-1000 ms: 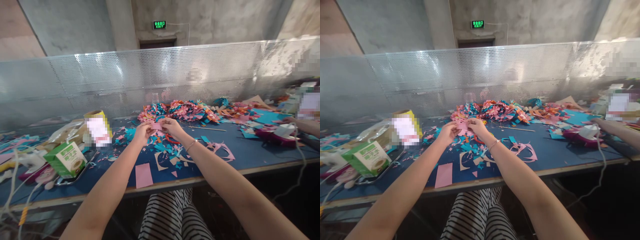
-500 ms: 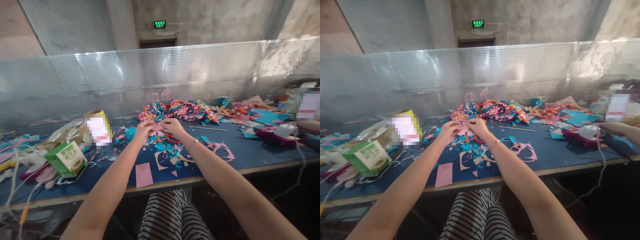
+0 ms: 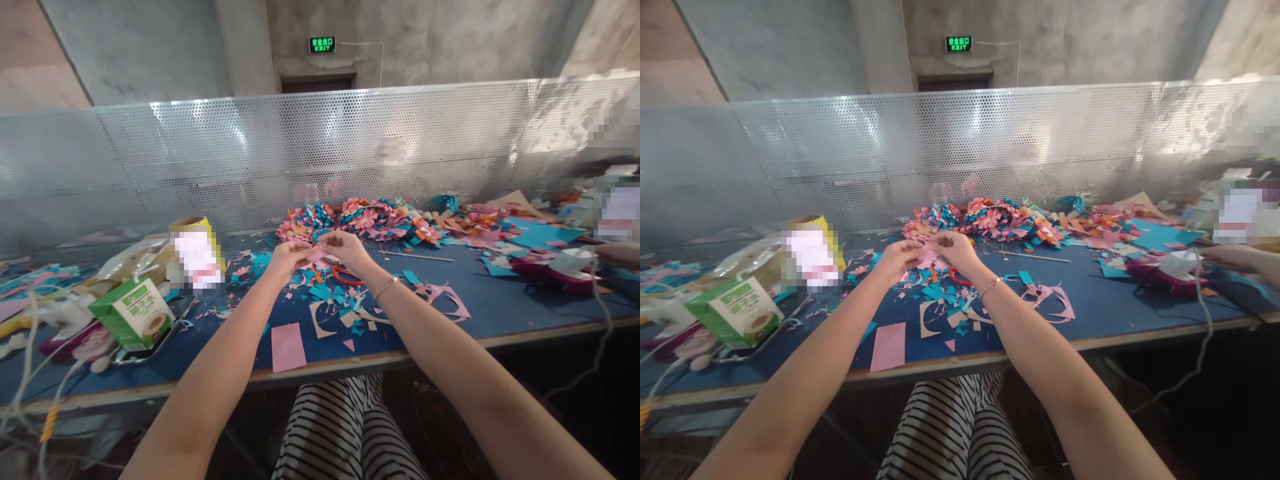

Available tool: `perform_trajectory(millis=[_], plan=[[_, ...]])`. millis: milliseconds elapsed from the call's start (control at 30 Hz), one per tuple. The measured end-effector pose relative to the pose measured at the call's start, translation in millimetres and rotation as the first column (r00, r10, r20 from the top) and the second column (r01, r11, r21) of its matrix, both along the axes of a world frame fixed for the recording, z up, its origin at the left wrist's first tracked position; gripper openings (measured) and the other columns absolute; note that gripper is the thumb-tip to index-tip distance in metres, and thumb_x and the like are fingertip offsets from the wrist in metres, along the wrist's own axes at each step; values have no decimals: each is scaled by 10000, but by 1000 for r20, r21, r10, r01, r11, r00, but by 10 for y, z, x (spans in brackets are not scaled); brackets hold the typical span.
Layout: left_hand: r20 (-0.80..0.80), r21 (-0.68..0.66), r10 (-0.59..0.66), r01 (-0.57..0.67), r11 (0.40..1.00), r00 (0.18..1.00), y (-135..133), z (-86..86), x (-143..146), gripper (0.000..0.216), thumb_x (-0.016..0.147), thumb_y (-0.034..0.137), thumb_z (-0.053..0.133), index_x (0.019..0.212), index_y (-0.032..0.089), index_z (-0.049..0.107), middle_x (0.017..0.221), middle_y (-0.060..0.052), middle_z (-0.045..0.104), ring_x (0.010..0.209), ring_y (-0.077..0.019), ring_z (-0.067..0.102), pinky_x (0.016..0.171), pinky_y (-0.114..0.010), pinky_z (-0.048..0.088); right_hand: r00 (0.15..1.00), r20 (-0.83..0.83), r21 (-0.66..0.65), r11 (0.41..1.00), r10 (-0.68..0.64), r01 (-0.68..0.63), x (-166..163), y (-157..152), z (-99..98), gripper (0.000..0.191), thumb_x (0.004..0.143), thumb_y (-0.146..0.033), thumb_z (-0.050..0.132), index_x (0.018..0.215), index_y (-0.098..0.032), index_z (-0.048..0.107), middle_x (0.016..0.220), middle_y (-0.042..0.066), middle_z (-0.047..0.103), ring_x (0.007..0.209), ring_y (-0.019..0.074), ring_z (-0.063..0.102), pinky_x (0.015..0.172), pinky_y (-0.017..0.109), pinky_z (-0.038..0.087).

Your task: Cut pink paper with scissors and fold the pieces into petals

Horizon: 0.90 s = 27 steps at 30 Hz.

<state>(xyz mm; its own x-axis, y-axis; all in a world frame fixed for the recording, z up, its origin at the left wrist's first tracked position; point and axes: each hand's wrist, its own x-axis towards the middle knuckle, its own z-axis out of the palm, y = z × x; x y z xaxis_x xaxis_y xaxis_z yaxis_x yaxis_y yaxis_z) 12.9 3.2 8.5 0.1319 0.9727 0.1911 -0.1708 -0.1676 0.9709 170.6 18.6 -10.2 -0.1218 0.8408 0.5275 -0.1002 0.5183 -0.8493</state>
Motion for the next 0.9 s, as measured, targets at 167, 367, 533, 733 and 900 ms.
perform_trajectory(millis=[167,367,533,733,900], plan=[[-22,75,22,-20,997,1000,14,-15,3,300,459,203,792,687,120,616,642,-10,611,602,-104,579,611,-254,483,998,-47,-23,998,50,-51,13,4,-2,343,528,-318,738,805,-154,620,763,21,628,682,109,564,676,271,467],[-52,147,74,-66,987,996,34,-31,14,294,479,199,778,715,128,618,661,-20,629,607,-111,586,630,-270,492,995,-74,-111,991,72,-80,31,3,10,345,557,-384,725,796,-161,617,704,6,601,619,97,541,604,254,466],[-98,222,89,-65,973,991,38,-52,22,258,506,193,759,715,133,621,656,-15,626,608,-109,581,647,-276,493,1000,29,-150,989,7,-3,60,37,1,283,579,-404,708,666,-152,613,583,-5,557,538,94,504,529,245,443],[-119,249,91,-59,967,989,61,-62,17,276,488,190,766,717,131,624,671,-20,629,627,-111,583,666,-280,492,996,78,-79,996,-34,40,63,23,19,240,568,-338,706,694,-144,642,639,10,604,554,95,517,560,255,443],[-116,251,99,-68,965,988,62,-58,12,301,473,207,776,723,126,629,681,-22,631,639,-116,585,689,-295,497,997,72,-95,995,-23,29,54,-15,58,263,552,-329,717,716,-136,647,678,24,630,601,106,541,598,264,455]])
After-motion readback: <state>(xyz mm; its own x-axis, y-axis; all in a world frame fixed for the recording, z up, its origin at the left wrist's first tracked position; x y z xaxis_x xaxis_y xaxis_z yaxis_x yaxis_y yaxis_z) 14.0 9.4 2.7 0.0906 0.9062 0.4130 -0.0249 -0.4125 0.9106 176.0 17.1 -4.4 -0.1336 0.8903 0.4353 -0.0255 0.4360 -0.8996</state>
